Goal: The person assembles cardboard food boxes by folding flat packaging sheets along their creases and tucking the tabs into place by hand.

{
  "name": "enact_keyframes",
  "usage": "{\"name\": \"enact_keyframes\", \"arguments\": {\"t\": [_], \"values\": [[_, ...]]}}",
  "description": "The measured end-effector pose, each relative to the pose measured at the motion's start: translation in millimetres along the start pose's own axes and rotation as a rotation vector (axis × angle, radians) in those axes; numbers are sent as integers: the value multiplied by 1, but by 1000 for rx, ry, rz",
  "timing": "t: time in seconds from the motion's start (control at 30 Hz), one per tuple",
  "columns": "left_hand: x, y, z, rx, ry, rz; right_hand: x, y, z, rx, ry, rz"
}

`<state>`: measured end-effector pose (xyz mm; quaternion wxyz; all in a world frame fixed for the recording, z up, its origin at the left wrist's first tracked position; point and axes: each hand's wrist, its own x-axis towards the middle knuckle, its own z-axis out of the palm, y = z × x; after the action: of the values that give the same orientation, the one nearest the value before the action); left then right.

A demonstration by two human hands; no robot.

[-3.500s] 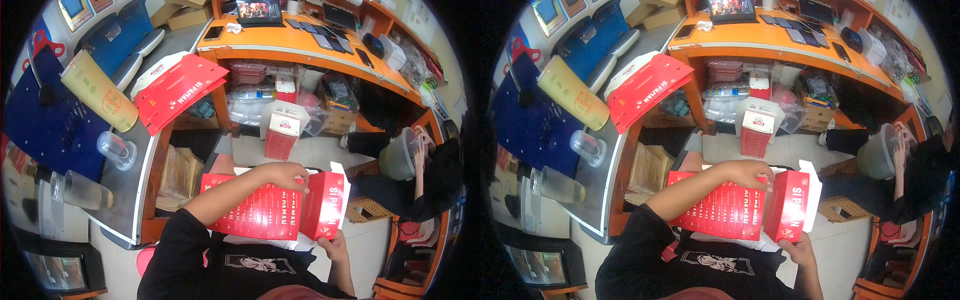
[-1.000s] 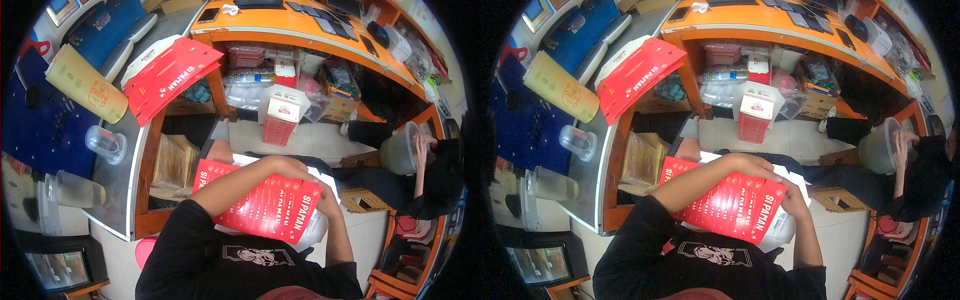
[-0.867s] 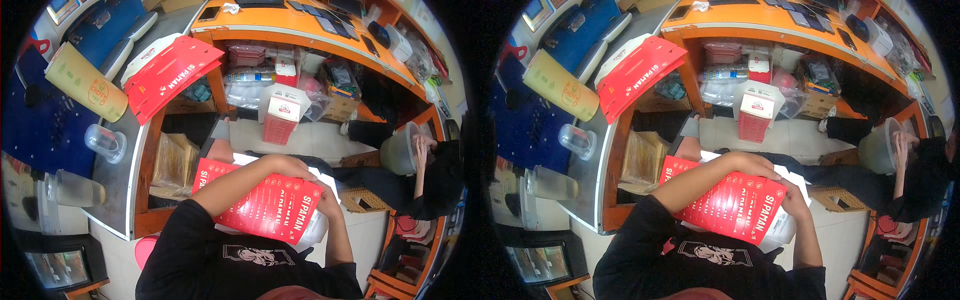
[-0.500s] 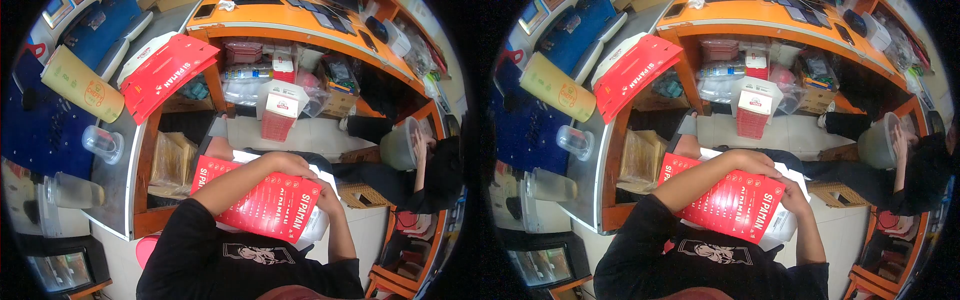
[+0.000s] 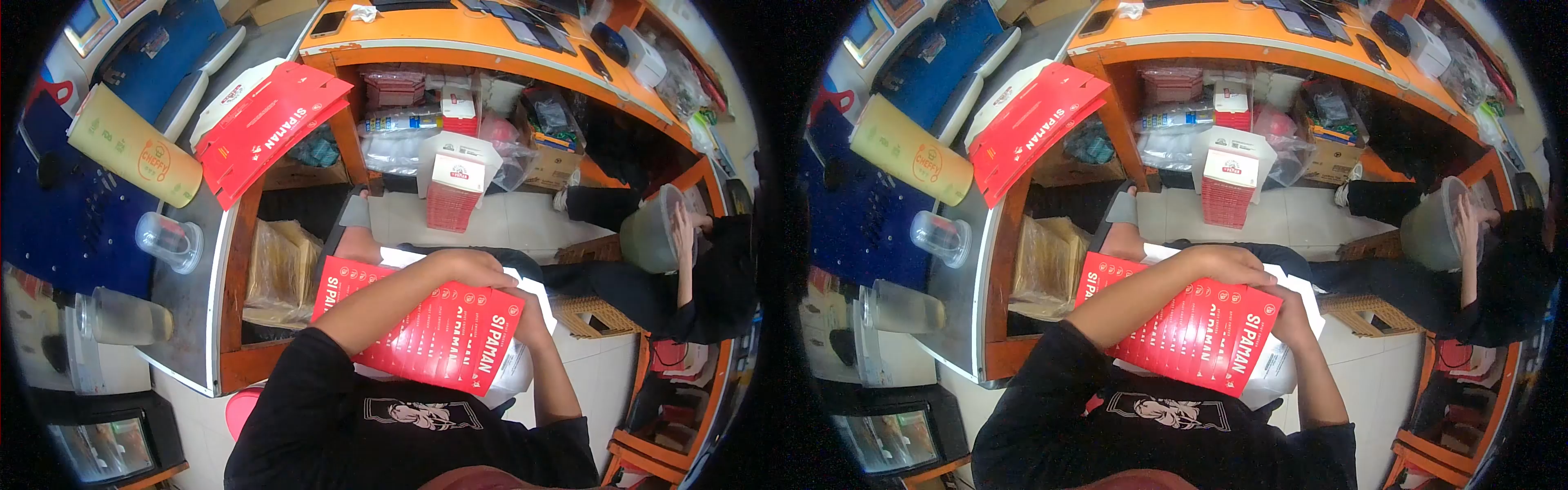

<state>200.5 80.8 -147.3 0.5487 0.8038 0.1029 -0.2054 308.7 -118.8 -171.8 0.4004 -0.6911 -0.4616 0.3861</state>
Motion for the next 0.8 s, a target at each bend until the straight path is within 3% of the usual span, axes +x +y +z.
{"name": "enact_keyframes", "arguments": {"t": [0.27,0.37,0.47,0.57,0.67,0.77,0.8], "values": [[6,1,4,59,14,25,2,14,0,98,-77,-15],[3,4,5,63,30,40,4,10,15,301,16,102],[-5,8,5,42,53,87,13,1,12,321,-59,21],[-7,8,6,116,59,66,7,14,18,363,-1,98],[-10,9,11,60,94,151,8,6,17,74,62,-9],[-4,-4,6,-26,30,156,0,0,2,93,-90,77],[-8,-3,1,-74,-30,137,-4,0,0,324,-98,111]]}}
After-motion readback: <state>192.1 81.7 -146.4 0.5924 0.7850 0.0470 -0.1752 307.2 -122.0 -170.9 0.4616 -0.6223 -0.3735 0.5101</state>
